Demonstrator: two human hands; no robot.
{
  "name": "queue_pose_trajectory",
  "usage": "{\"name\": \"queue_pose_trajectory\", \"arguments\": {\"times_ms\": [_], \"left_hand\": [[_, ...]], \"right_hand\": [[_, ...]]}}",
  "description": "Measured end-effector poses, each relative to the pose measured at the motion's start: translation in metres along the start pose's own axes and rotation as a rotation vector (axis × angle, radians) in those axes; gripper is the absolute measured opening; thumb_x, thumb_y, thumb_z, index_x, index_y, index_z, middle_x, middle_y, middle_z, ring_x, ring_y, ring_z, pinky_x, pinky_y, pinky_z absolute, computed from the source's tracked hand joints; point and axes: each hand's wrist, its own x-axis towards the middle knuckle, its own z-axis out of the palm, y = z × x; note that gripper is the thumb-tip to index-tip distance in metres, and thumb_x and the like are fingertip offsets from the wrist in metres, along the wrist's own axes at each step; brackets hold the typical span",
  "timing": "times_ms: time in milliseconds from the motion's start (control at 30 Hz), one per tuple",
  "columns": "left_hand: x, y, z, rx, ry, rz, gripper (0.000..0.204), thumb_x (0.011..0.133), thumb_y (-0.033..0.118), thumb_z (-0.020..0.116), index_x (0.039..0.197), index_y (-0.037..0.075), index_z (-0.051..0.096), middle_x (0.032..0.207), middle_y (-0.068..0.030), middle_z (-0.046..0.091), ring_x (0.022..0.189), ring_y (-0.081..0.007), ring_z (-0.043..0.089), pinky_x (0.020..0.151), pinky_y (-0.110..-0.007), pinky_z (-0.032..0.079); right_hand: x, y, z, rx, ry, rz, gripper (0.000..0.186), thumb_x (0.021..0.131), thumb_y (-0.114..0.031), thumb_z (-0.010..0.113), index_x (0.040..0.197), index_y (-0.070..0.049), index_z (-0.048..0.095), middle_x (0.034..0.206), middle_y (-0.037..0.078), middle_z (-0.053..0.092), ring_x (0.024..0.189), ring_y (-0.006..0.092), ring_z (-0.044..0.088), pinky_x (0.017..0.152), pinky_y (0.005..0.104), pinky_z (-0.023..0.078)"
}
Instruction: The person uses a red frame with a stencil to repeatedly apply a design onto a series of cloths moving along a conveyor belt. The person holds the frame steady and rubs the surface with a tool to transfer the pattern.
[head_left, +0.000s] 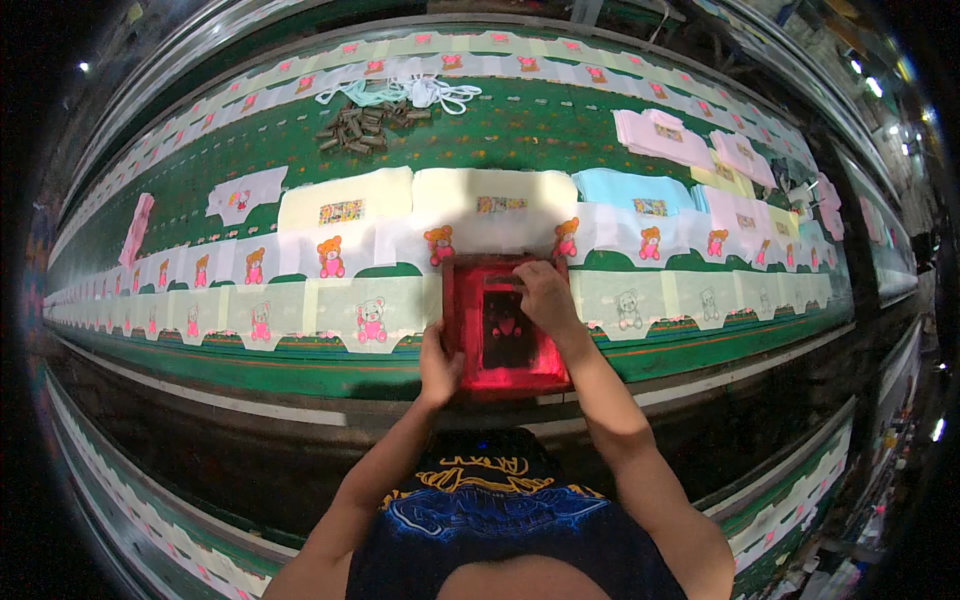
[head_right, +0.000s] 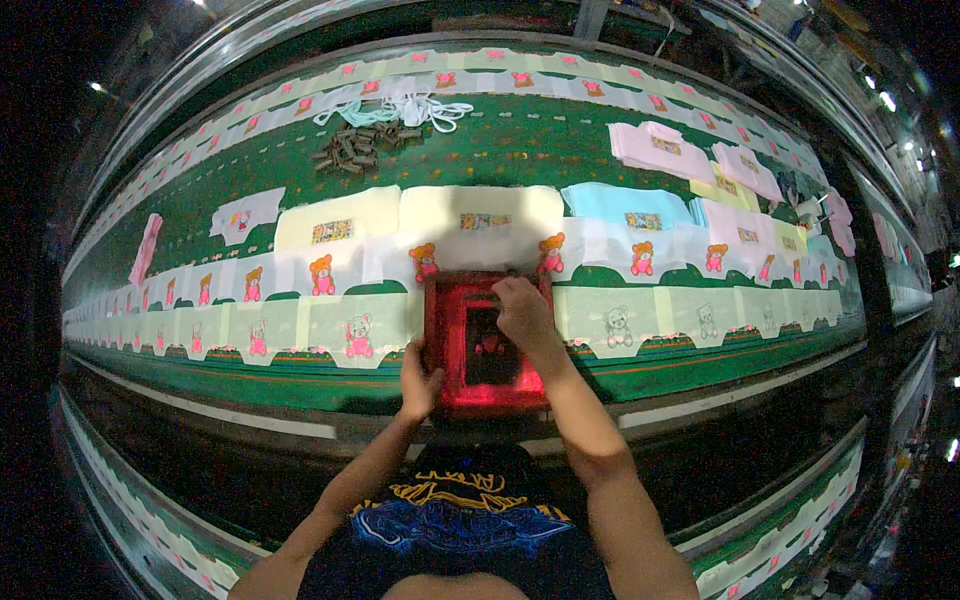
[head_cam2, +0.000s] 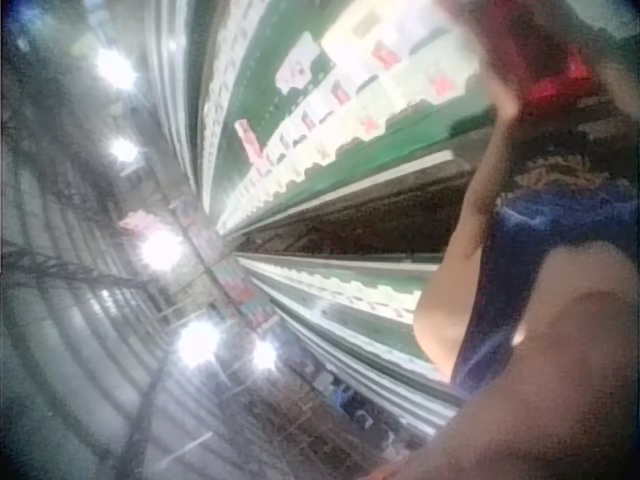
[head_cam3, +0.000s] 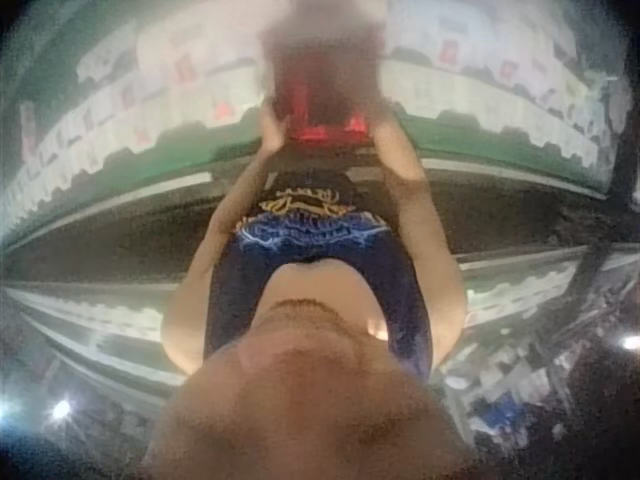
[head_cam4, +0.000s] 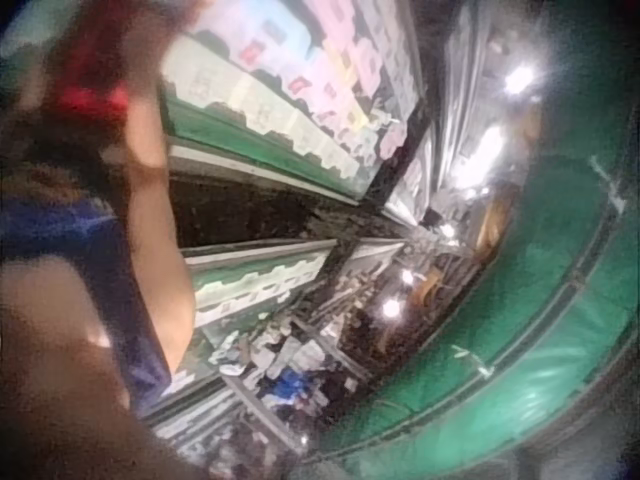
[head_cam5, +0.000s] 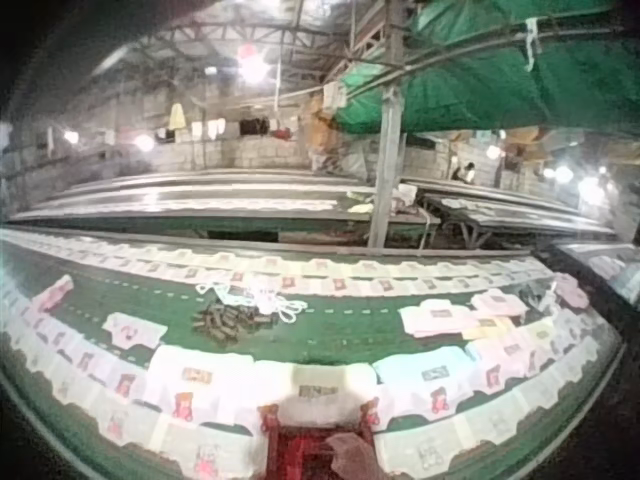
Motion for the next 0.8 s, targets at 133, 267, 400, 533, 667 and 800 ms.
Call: {"name": "queue_pose_trajectory", "arguments": {"times_ms": [133, 267, 400, 533, 667, 800], "left_hand": [[-0.001, -0.01, 0.004, -0.06, -0.007, -0.044, 0.066, 0.072, -0.009, 0.059, 0.137, -0.006, 0.044, 0.129, -0.0246, 0.055, 0.123, -0.0375, 0.056, 0.108, -0.041, 0.043], [0.0, -0.033, 0.007, -0.1, -0.001, 0.027, 0.067, 0.073, -0.008, 0.06, 0.137, -0.006, 0.043, 0.131, -0.0252, 0.053, 0.125, -0.039, 0.053, 0.109, -0.042, 0.042], [0.002, -0.008, 0.006, 0.113, 0.003, -0.003, 0.067, 0.072, -0.006, 0.061, 0.137, -0.007, 0.043, 0.13, -0.0259, 0.052, 0.126, -0.0423, 0.05, 0.111, -0.044, 0.04], [0.003, -0.01, 0.006, 0.099, 0.014, 0.006, 0.067, 0.072, -0.005, 0.06, 0.137, -0.007, 0.043, 0.129, -0.0263, 0.052, 0.125, -0.0431, 0.05, 0.11, -0.045, 0.04], [0.003, 0.002, 0.002, 0.07, 0.005, 0.009, 0.067, 0.072, -0.005, 0.059, 0.137, -0.006, 0.043, 0.129, -0.0262, 0.052, 0.124, -0.0422, 0.05, 0.11, -0.044, 0.04], [0.004, -0.004, 0.005, -0.007, 0.005, -0.043, 0.067, 0.072, -0.008, 0.058, 0.137, -0.007, 0.044, 0.13, -0.0249, 0.053, 0.126, -0.0381, 0.052, 0.111, -0.043, 0.04]], "right_hand": [[-0.011, 0.001, 0.012, 0.031, -0.017, 0.011, 0.025, 0.076, 0.001, 0.066, 0.1, -0.002, 0.065, 0.102, 0.014, 0.067, 0.102, 0.0358, 0.063, 0.091, 0.0444, 0.052], [-0.07, -0.023, 0.012, 0.056, -0.057, 0.007, 0.032, 0.072, 0.001, 0.066, 0.104, -0.001, 0.065, 0.108, 0.016, 0.067, 0.103, 0.0374, 0.062, 0.091, 0.045, 0.052], [-0.124, -0.065, -0.017, 0.063, -0.12, 0.059, 0.04, 0.07, 0.001, 0.063, 0.109, -0.001, 0.067, 0.113, 0.017, 0.066, 0.11, 0.0363, 0.06, 0.097, 0.0449, 0.05], [-0.146, -0.081, -0.028, 0.102, -0.205, 0.098, 0.04, 0.077, -0.005, 0.068, 0.116, 0.001, 0.066, 0.116, 0.018, 0.066, 0.113, 0.0364, 0.06, 0.1, 0.0448, 0.048], [-0.147, -0.082, -0.051, 0.183, -0.112, 0.193, 0.037, 0.085, -0.015, 0.071, 0.118, 0.003, 0.065, 0.117, 0.019, 0.065, 0.113, 0.0381, 0.059, 0.1, 0.0455, 0.047], [-0.151, -0.05, -0.042, -0.017, 0.272, 0.554, 0.033, 0.09, -0.021, 0.069, 0.113, 0.003, 0.067, 0.112, 0.023, 0.064, 0.106, 0.0396, 0.061, 0.093, 0.0473, 0.049]]}}
